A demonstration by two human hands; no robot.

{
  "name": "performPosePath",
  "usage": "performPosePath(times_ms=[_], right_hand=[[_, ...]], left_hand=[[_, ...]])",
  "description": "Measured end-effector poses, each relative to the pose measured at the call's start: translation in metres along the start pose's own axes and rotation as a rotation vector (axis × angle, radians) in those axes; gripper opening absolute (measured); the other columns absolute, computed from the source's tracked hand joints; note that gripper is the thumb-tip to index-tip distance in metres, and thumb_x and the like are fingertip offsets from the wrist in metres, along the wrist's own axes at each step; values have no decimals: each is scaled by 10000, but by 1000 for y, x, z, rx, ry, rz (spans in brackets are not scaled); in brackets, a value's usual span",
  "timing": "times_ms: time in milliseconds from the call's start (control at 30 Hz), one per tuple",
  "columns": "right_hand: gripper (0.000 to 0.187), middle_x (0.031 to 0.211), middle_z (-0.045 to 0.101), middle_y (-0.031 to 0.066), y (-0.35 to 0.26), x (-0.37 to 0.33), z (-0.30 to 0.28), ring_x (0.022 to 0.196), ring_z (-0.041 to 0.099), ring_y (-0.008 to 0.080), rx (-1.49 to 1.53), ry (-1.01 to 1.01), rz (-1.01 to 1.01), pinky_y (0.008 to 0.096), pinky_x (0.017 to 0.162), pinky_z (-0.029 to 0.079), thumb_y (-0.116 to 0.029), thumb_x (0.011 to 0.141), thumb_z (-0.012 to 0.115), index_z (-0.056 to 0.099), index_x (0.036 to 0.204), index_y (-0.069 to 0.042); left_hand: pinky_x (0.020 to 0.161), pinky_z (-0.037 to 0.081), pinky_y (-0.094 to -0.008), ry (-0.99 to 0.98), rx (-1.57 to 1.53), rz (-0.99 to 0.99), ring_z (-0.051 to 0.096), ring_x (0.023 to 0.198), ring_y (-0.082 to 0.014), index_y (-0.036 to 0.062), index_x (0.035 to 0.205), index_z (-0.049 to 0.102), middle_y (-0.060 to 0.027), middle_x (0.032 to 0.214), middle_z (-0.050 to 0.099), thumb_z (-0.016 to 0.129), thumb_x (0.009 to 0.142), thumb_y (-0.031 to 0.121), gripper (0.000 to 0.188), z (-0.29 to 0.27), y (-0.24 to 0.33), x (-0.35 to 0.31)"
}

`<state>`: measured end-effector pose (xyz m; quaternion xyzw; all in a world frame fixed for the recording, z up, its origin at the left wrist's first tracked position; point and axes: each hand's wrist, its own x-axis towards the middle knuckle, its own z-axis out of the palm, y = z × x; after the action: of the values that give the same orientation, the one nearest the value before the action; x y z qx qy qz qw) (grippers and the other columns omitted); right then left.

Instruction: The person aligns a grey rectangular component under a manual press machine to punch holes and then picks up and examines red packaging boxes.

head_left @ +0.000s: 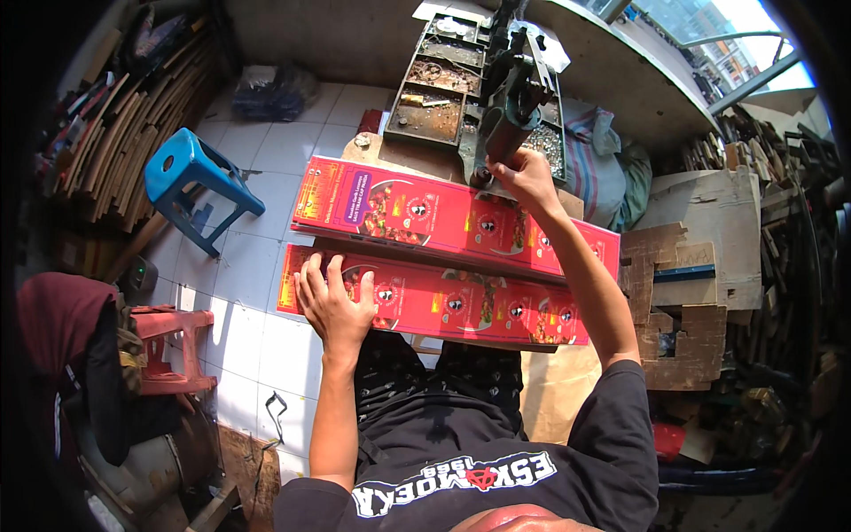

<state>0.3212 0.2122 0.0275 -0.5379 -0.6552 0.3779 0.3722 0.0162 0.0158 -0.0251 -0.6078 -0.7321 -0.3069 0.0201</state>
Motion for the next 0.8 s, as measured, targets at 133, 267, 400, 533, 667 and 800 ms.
performPosePath(times_ms=[133, 267, 400, 533, 667, 800], right_hand=[[163, 875, 687, 16, 17, -16, -16, 692, 586, 58, 345, 73, 103, 242, 635, 490, -121, 906, 727, 691, 1034, -25], [148, 899, 702, 54, 10, -38, -28, 715, 639, 117, 694, 64, 342, 285, 691, 562, -62, 912, 682, 653, 1053, -32], [148, 854, 665, 49, 20, -49, -37, 692, 622, 123, 939, 5, 381, 302, 716, 578, -82, 912, 647, 639, 1053, -36], [258, 846, 662, 51, 8, -52, -31, 653, 607, 100, 686, -56, 310, 245, 600, 524, -73, 924, 580, 661, 1162, -14], [411, 777, 633, 5, 0, -58, -12, 595, 553, 38, 121, -70, 90, 235, 540, 480, -54, 919, 549, 635, 1321, -56], [453, 720, 650, 43, -1, -59, -3, 624, 572, 59, -52, -25, -35, 266, 604, 502, -42, 871, 577, 632, 1321, -46]], left_hand=[[1137, 308, -543, 9, -8, 6, 453, 1287, -401, 55, 1200, 620, -198, 1329, 523, 757, 822, 348, 498, 1, 2, 0], [1135, 311, -540, 7, 14, -3, 452, 1291, -404, 52, 1199, 622, -199, 1332, 524, 749, 830, 351, 492, -1, 0, -1], [1136, 311, -538, -6, 17, -8, 450, 1298, -409, 51, 1201, 620, -204, 1342, 521, 743, 836, 355, 490, -1, 3, -1], [1138, 307, -542, -14, 30, -5, 447, 1303, -412, 55, 1206, 617, -207, 1348, 519, 740, 838, 358, 493, 0, 2, -1], [1136, 309, -544, -9, 29, 4, 449, 1295, -416, 57, 1207, 613, -207, 1341, 518, 743, 834, 351, 492, 1, 2, 0], [1126, 321, -542, -8, 22, 9, 457, 1275, -418, 55, 1204, 610, -206, 1328, 517, 749, 827, 337, 491, 0, 2, 0]])
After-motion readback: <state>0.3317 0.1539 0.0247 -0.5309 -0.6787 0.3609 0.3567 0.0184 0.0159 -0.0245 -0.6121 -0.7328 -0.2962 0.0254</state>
